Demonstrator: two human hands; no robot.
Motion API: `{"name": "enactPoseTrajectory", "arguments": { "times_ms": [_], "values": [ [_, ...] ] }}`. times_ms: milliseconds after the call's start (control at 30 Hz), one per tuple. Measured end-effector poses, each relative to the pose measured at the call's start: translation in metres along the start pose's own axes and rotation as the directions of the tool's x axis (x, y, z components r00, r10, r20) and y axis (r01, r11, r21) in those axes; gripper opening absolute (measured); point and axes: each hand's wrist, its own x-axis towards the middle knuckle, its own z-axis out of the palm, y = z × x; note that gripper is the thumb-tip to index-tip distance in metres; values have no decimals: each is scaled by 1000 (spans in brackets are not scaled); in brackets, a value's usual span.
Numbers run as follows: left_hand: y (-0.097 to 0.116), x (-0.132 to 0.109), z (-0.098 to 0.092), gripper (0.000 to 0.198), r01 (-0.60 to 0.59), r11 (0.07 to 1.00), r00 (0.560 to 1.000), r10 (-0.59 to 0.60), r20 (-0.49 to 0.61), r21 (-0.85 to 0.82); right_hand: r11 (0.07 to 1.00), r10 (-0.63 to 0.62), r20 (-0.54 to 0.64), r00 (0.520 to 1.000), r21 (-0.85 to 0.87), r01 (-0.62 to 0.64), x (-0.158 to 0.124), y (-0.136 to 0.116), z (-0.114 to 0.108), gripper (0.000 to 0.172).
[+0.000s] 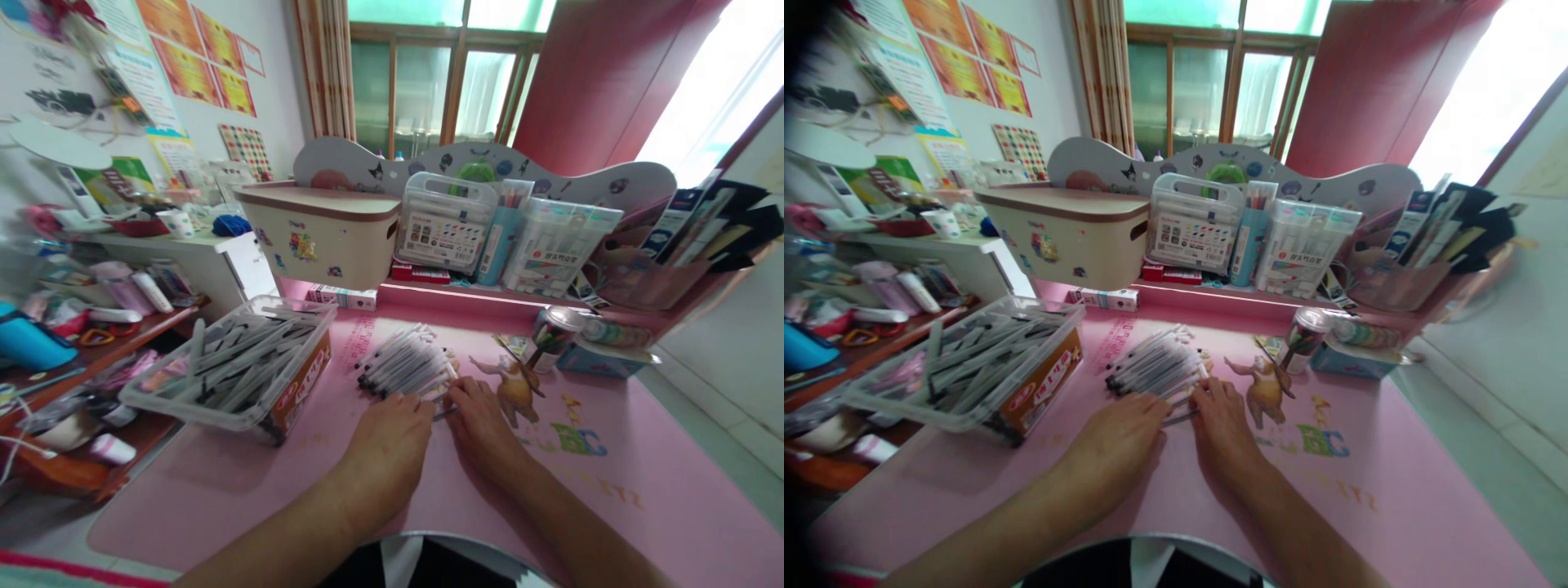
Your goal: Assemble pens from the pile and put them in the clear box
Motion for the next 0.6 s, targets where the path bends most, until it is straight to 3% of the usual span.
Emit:
{"name": "enactPoseTrajectory", "arguments": {
  "times_ms": [167,367,500,567,600],
  "values": [
    [6,4,1,27,-58,991,997,52,54,117,999,-9,18,1000,-32,9,-1,4,2,21],
    [-1,14,8,25,-79,993,996,81,-28,88,996,-25,-17,1000,87,27,-1,7,7,19],
    [-18,19,11,22,-44,983,993,23,-117,-177,941,-14,-26,1000,338,22,-6,0,-3,15],
    [-26,21,10,20,-25,895,988,-47,-150,-446,901,-16,-37,999,433,30,-8,-5,-11,16],
    [-29,22,11,20,-20,804,986,-84,-146,-594,876,4,-37,999,482,14,-9,-6,-15,16]
  ]
}}
